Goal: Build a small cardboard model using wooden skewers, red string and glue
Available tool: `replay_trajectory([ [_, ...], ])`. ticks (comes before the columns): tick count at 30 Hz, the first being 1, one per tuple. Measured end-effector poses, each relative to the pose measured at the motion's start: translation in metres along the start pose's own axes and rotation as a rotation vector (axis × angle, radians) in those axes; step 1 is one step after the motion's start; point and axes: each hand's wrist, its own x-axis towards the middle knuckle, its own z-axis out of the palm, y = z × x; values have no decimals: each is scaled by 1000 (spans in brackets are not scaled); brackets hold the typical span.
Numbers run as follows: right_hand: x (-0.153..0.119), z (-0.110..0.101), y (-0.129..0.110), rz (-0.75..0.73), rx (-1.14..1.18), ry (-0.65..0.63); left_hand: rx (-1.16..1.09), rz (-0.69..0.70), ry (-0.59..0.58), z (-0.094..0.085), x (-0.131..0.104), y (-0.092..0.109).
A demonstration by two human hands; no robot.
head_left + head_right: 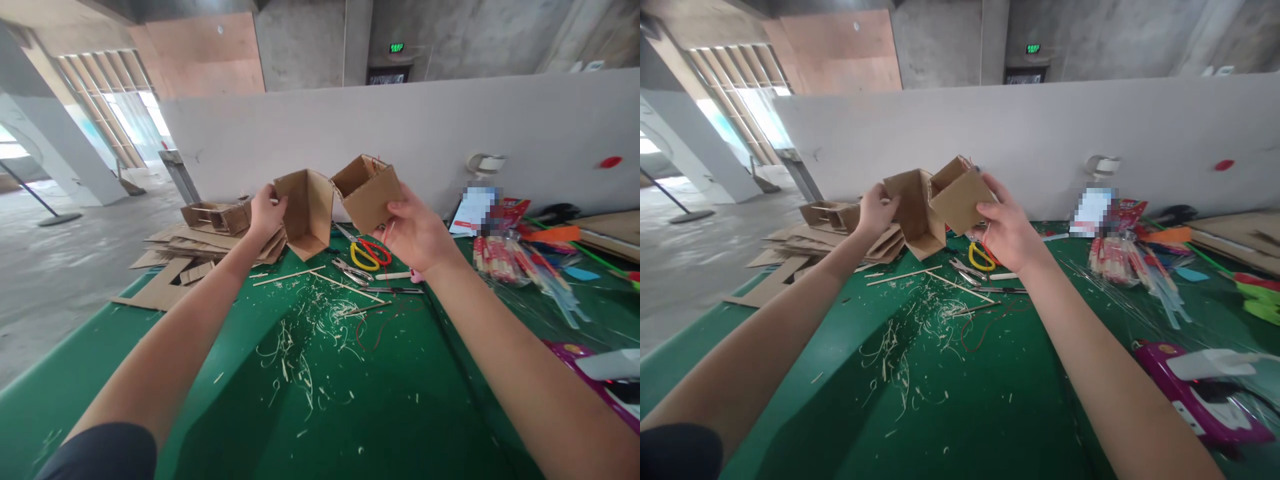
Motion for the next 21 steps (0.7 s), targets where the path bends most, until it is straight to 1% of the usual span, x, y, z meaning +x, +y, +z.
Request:
replay_trajectory([
  [4, -2, -2, -3, 79, -11, 82, 26, 33, 85, -8, -11, 17],
  [6, -4, -2, -5, 112, 50, 73, 83, 71, 105, -14, -22, 29],
  [10, -7, 2, -10, 101, 180, 9, 288, 79, 33, -34, -58, 56],
  [11, -7, 3, -12, 102, 175, 14, 329, 87, 24, -39, -69, 61],
  [13, -6, 5, -13, 118, 143, 41, 387, 98, -28, -52, -87, 68],
  [14, -6, 5, -12, 125, 128, 62, 416, 107, -55, -58, -95, 69],
  [16, -3, 0, -8, 128, 109, 113, 476, 105, -73, -71, -107, 69],
  [18, 0, -9, 3, 124, 41, 164, 505, 75, -50, -83, -114, 64],
  [19, 2, -14, 11, 125, -32, 191, 514, 50, -23, -88, -117, 61],
  [21, 4, -24, 31, 126, -275, 225, 524, 9, 47, -93, -121, 56],
])
